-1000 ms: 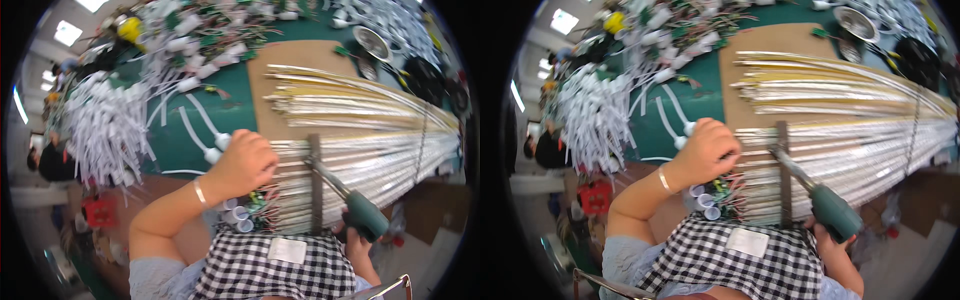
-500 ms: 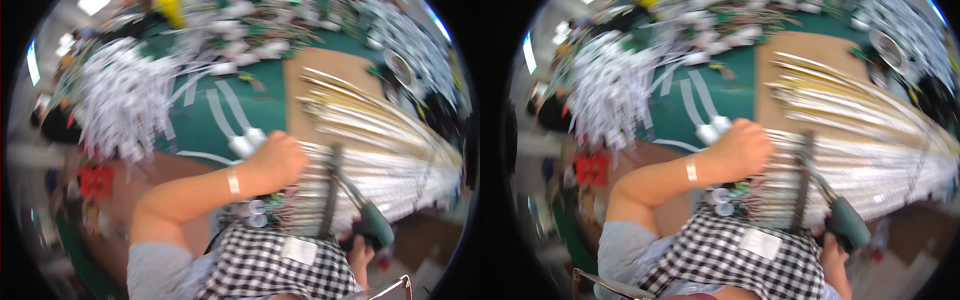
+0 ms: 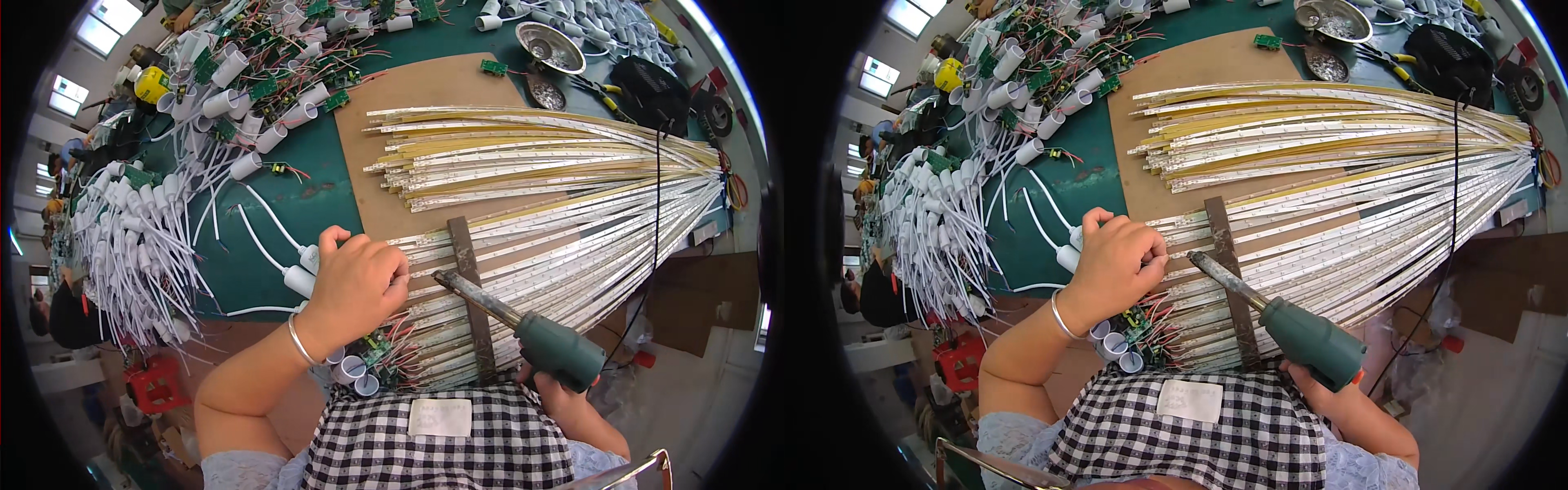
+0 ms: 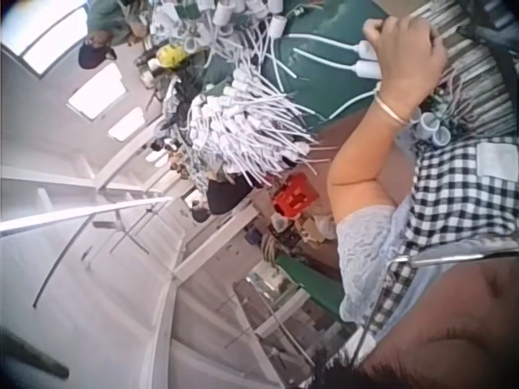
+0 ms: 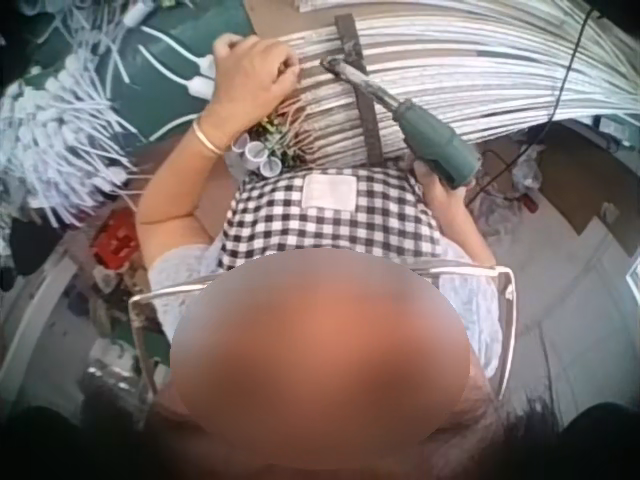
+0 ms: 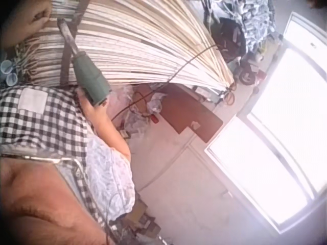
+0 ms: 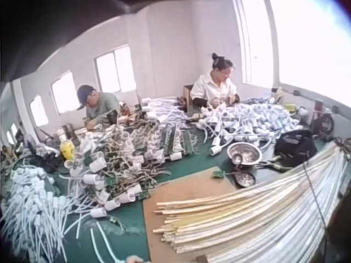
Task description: The person uses a soldering iron to attach wires to the ends of long, thin LED light strips. They pick up individual strips, align the wires, and apply solder to secure the connections. The completed units are placed on the table to the left.
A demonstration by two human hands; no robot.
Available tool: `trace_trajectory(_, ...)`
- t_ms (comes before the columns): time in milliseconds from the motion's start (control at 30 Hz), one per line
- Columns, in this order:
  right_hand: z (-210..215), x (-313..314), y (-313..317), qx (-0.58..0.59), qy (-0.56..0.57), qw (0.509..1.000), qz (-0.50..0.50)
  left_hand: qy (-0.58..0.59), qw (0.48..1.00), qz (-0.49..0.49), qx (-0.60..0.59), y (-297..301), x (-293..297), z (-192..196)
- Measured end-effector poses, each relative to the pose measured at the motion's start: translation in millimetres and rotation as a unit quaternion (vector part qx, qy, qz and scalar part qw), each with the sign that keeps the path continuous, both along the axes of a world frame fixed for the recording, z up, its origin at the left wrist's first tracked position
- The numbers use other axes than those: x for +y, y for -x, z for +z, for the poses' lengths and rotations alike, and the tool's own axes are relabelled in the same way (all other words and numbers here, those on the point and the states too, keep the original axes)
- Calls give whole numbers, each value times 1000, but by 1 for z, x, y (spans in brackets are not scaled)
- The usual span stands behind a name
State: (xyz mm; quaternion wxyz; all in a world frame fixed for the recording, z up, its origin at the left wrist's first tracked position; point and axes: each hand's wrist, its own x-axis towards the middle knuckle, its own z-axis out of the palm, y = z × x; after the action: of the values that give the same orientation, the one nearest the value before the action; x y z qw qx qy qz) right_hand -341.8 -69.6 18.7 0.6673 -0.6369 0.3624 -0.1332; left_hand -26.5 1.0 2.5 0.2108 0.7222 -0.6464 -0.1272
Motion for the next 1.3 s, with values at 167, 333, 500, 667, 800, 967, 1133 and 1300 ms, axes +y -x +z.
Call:
trace_trajectory(167,-9,-5,3,20,97,993,63,17,999,-8,-28,0,0,-1)
trace_trajectory(333,-2,-2,-8,82,77,993,23,37,997,-14,-62,3,-2,-2)
trace_trajectory(500,-9,0,-6,70,118,990,26,47,998,-27,-36,1,-5,-3)
trace_trajectory(667,-11,1,-6,59,98,993,19,24,999,-24,-4,-1,-4,1)
trace_trajectory(800,-11,2,-5,71,105,992,21,28,999,-24,-9,-1,-4,1)
trace_trajectory(967,-13,3,-3,74,86,994,12,24,999,-19,-11,0,-4,1)
trace_trajectory(1133,-11,3,-3,84,71,994,13,22,1000,-19,-13,1,-6,1)
trace_trajectory(1300,-11,1,-3,92,80,992,27,18,1000,-15,-15,1,-6,0)
